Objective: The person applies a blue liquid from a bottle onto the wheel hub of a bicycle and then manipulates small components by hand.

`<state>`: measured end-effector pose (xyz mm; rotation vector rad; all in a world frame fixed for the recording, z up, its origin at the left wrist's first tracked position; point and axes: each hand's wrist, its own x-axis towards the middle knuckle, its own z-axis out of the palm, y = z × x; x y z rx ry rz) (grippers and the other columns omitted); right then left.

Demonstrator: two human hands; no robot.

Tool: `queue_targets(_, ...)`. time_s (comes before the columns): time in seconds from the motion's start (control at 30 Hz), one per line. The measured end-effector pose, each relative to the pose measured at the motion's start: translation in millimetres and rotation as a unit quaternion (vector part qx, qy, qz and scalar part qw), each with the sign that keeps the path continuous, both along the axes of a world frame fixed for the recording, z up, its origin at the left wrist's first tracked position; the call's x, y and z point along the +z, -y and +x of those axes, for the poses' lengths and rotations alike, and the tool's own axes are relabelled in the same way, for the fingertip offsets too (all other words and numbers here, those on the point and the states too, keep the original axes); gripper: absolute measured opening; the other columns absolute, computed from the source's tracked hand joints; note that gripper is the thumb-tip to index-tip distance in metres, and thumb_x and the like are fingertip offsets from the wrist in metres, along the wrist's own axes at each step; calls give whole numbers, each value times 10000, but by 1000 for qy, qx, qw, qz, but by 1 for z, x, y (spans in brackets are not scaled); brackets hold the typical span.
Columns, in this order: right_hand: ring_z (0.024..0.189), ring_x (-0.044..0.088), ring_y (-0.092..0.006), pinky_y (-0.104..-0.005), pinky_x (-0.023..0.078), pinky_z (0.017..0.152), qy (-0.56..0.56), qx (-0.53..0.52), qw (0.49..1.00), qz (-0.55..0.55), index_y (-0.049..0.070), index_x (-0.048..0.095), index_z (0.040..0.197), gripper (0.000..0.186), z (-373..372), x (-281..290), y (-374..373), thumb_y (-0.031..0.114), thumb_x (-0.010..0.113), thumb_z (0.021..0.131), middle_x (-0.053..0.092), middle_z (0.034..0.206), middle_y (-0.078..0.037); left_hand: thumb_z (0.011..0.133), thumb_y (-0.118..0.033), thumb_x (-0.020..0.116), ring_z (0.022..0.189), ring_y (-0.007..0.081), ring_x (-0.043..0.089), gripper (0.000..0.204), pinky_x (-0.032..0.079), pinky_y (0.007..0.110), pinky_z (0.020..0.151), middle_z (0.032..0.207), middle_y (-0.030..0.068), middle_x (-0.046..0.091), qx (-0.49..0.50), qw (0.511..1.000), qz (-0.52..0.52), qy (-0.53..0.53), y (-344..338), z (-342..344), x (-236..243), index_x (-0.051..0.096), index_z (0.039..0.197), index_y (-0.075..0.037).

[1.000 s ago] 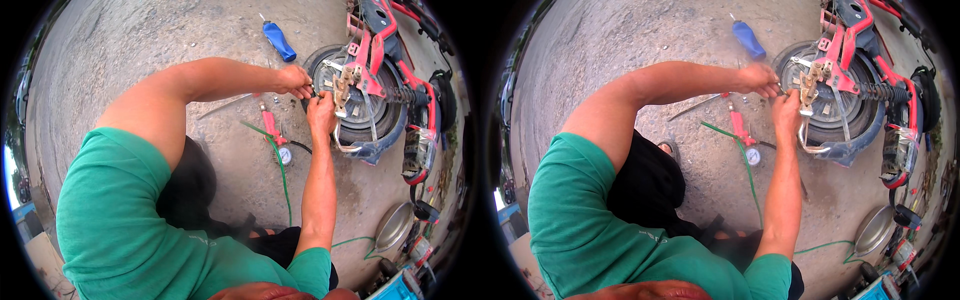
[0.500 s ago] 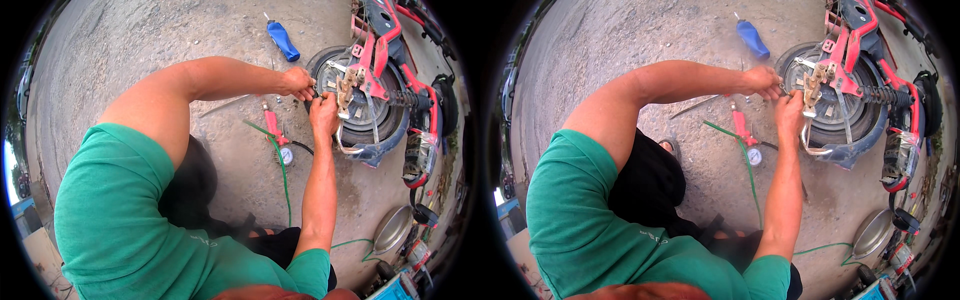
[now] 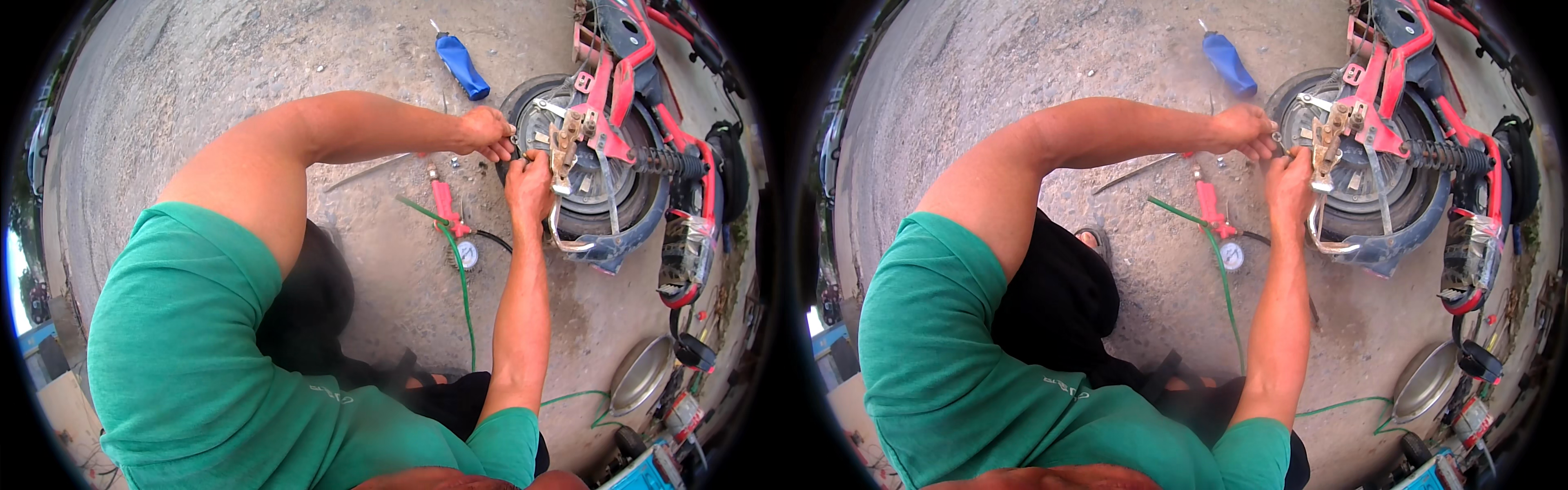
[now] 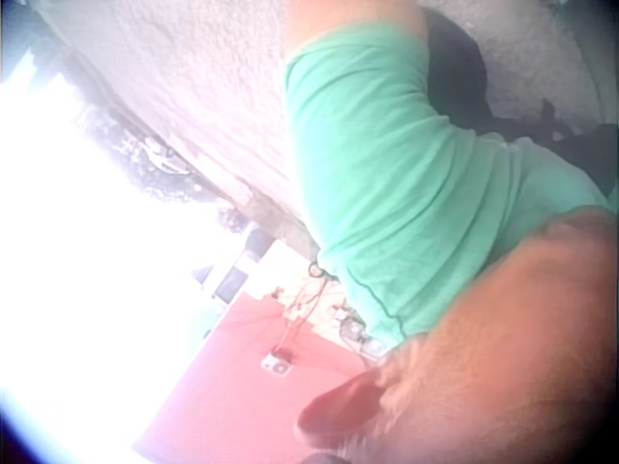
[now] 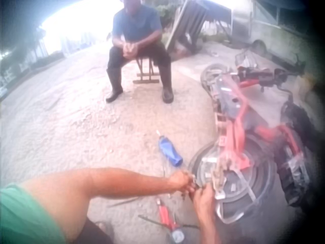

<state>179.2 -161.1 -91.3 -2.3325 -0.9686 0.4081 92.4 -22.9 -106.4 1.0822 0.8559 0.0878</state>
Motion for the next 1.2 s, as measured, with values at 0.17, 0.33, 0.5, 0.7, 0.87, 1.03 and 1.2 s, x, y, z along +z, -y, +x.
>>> queue_targets(0.17, 1007, 642, -385, -477, 491, 852, -7, -8, 1000, -9, 92, 608, 1133, 330, -1, 2, -1, 264, 549, 857, 685, 1072, -170, 998, -219, 542, 726, 204, 691, 241, 586, 313, 599, 926, 151, 681, -2, 1000, 5, -9, 0, 0, 6, 533, 1050, 16)
queue_targets(0.33, 997, 644, -392, -482, 492, 848, -2, -1, 1000, 1, 95, 610, 1127, 326, 1, -1, -2, 267, 548, 857, 686, 1068, -172, 996, -212, 544, 720, 202, 691, 230, 586, 308, 602, 927, 147, 682, -4, 1000, 10, -9, -1, 1, 3, 536, 1042, 13)
queue_targets(0.5, 988, 648, -393, -484, 494, 845, 0, -3, 1000, -6, 97, 611, 1122, 325, 0, -1, 0, 272, 546, 857, 687, 1062, -173, 992, -206, 550, 716, 205, 691, 219, 586, 312, 599, 927, 148, 683, -4, 1000, 8, -9, 1, 2, 4, 544, 1037, 8)
queue_targets(0.7, 991, 648, -389, -482, 492, 849, 1, -3, 1000, -2, 97, 610, 1122, 326, 0, -1, -2, 271, 552, 853, 688, 1058, -174, 991, -213, 553, 722, 207, 688, 231, 579, 319, 598, 929, 144, 679, -14, 1000, -7, -13, 1, 0, 0, 539, 1049, 10)
queue_targets(0.87, 990, 651, -380, -476, 491, 850, -4, -2, 1000, -6, 98, 610, 1122, 323, 1, -2, -1, 266, 561, 851, 694, 1045, -165, 993, -218, 549, 738, 204, 683, 233, 573, 326, 616, 938, 143, 677, -12, 1000, -17, -9, 3, -2, 4, 532, 1054, 7)
queue_targets(1.03, 987, 653, -378, -475, 493, 842, -1, -9, 1000, -17, 107, 612, 1102, 302, 1, -3, -3, 273, 567, 854, 698, 1029, -162, 994, -218, 549, 751, 203, 681, 228, 574, 331, 637, 938, 142, 676, -7, 1000, -23, 2, 1, 0, 4, 532, 1050, 2)
queue_targets(1.2, 883, 648, -424, -496, 502, 743, 6, -3, 1000, 12, 57, 567, 1049, 241, -3, 2, -2, 225, 534, 880, 667, 960, -220, 991, -206, 553, 752, 202, 680, 209, 575, 330, 660, 940, 139, 675, -12, 1000, -26, 4, -1, -3, 5, 534, 1047, -5)
